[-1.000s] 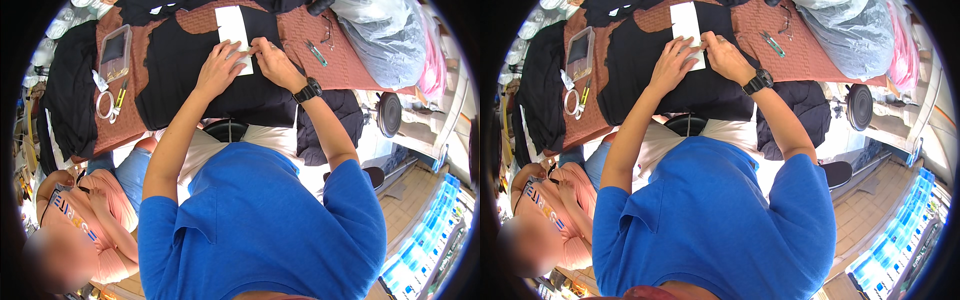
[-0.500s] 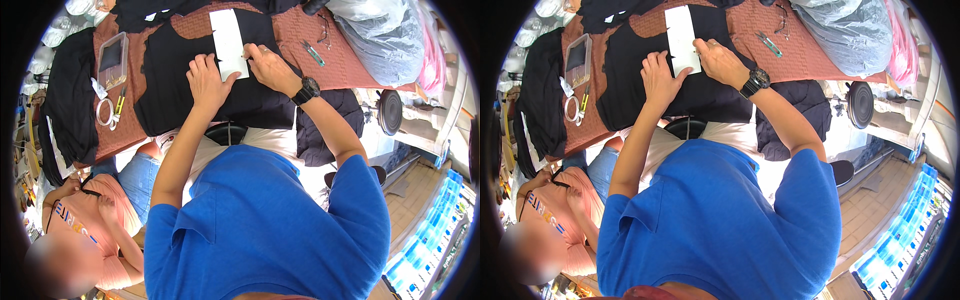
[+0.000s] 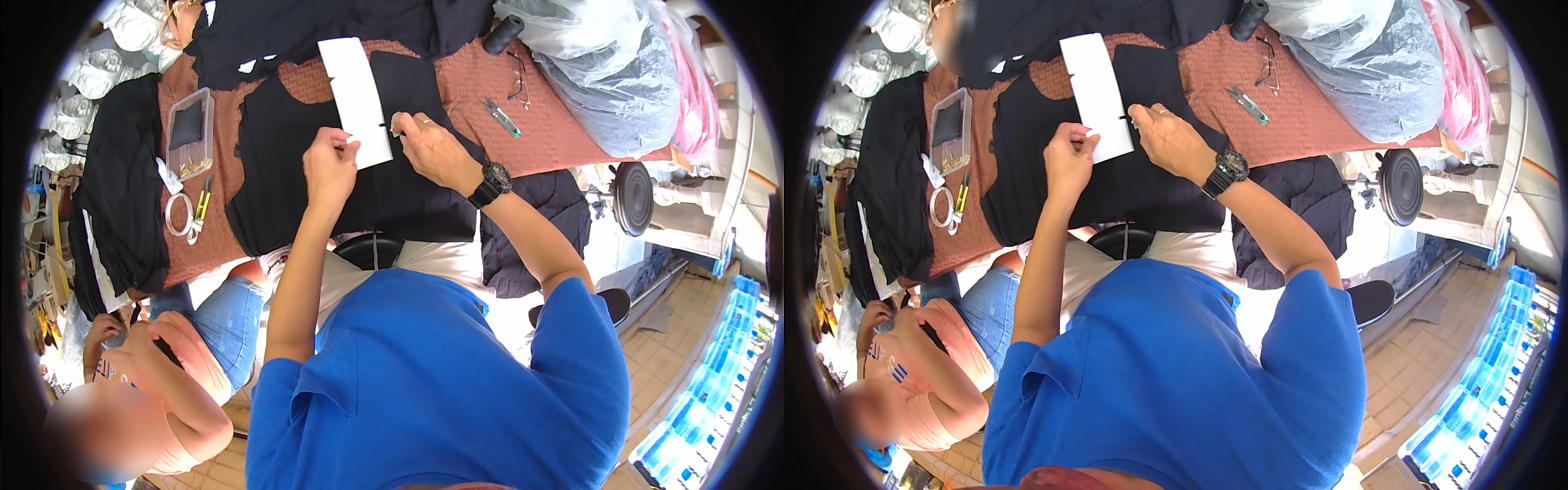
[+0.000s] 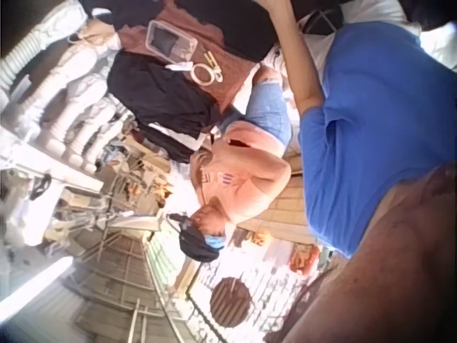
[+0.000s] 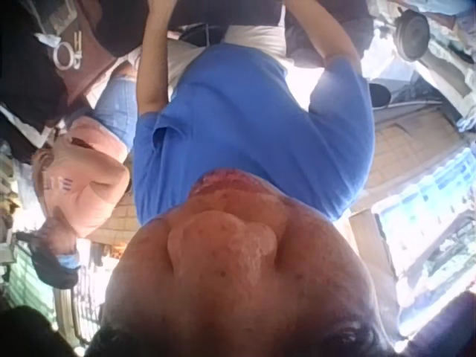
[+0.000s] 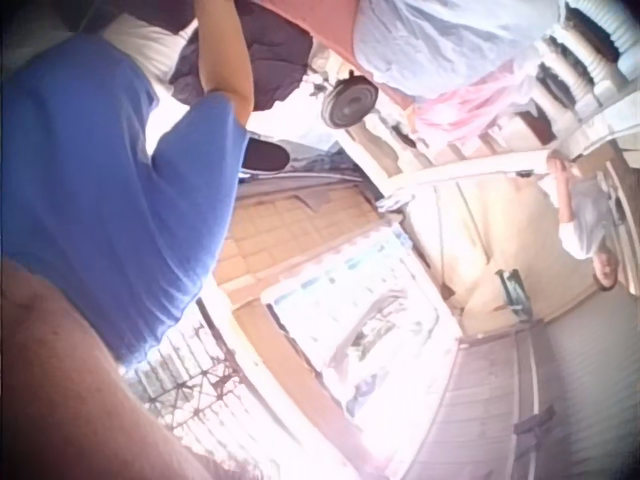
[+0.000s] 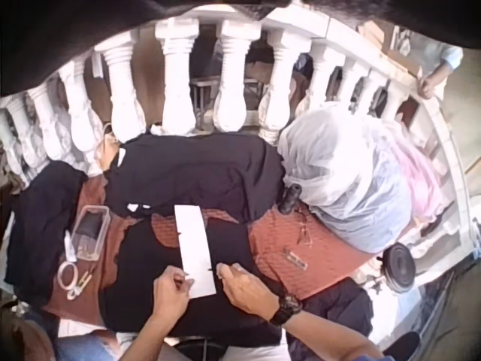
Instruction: The person positions adhesive labels onto black garments and then uses a small tool to secure or check the attachment.
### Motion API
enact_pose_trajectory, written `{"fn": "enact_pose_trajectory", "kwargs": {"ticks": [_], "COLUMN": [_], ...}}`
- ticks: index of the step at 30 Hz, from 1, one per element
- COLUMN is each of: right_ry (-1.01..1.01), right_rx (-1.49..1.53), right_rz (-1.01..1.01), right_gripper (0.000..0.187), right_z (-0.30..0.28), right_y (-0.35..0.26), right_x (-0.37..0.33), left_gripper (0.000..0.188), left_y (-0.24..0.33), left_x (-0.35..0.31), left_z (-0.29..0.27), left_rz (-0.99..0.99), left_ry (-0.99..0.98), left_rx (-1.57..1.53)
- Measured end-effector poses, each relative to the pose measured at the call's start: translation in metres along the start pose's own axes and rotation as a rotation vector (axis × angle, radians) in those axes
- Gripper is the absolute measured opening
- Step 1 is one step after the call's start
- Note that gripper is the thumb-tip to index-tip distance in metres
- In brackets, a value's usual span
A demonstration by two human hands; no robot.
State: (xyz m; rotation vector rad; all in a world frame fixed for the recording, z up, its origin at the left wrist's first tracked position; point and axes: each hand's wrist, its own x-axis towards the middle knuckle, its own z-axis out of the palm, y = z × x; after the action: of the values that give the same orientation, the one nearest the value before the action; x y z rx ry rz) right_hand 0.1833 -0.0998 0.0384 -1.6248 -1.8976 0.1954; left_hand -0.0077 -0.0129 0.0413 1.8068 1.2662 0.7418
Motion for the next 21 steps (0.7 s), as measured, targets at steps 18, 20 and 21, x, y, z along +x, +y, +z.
{"fn": "enact_pose_trajectory", "kwargs": {"ticks": [18, 20, 21], "right_ry": [0.028, 0.033, 0.034], "right_rx": [-0.296, -0.278, -0.271], "right_rz": [-0.015, -0.015, -0.016], "right_gripper": [0.036, 0.032, 0.03], "right_z": [0.009, 0.009, 0.008], "right_y": [-0.023, -0.025, -0.024], "right_x": [-0.012, -0.01, -0.01], "left_gripper": [0.007, 0.009, 0.011], "left_y": [0.15, 0.16, 0.167], "left_x": [0.078, 0.086, 0.088], "left_z": [0.048, 0.059, 0.06], "left_rz": [0.608, 0.774, 0.855], "left_ry": [0.073, 0.171, 0.223], "left_rx": [-0.207, -0.233, -0.249]}}
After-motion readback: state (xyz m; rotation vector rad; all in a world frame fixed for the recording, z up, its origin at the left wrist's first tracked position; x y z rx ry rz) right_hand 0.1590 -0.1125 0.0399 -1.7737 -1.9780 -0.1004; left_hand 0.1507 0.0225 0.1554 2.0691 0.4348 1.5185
